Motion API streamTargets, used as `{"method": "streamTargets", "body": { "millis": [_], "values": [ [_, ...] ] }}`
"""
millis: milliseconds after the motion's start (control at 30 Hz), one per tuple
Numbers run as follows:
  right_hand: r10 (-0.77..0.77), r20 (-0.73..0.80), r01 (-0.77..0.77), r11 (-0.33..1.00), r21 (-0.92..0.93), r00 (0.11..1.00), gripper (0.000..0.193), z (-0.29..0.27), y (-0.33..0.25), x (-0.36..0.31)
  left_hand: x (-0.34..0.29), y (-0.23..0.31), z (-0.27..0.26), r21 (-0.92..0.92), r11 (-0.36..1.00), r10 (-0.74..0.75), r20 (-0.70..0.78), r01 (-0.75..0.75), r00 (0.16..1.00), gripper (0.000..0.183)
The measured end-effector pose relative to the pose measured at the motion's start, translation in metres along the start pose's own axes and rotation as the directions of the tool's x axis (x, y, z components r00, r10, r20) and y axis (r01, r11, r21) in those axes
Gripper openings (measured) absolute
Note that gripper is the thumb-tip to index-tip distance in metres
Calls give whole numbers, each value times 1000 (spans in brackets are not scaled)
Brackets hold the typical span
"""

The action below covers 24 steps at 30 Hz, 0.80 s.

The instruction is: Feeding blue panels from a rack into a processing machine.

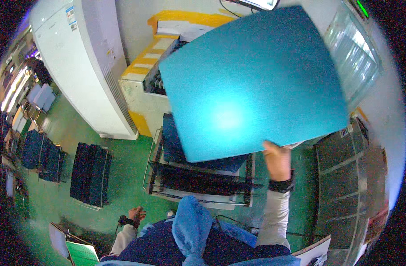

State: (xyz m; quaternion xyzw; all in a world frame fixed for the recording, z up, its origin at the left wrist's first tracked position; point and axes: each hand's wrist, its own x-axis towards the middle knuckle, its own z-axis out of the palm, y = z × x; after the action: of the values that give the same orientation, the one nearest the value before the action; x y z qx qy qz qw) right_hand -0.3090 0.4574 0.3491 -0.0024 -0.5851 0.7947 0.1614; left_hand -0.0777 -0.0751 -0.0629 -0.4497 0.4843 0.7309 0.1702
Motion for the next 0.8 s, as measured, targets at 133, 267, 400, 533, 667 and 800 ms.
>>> {"method": "streamTargets", "body": {
  "millis": [133,267,400,533,667,800],
  "values": [
    [344,15,-341,923,179,939,21,51,58,-41,-1,6,13,-19,999,44,57,-43,997,20],
    [574,38,-537,738,409,818,9,31,108,-60,-1,-1,14,15,999,46,82,-48,996,22],
    [655,184,-642,576,506,732,10,14,185,-88,13,-27,-18,57,998,-13,110,6,994,24],
    [763,241,-702,358,615,600,10,64,140,-95,-4,-43,-36,172,980,91,74,-102,993,26],
    [722,313,-718,353,600,617,11,64,148,-95,-37,-20,-11,287,958,35,-16,-29,999,26],
    [687,327,-710,392,585,649,13,72,147,-79,-40,-13,6,139,990,8,0,-8,1000,28]
  ]
}}
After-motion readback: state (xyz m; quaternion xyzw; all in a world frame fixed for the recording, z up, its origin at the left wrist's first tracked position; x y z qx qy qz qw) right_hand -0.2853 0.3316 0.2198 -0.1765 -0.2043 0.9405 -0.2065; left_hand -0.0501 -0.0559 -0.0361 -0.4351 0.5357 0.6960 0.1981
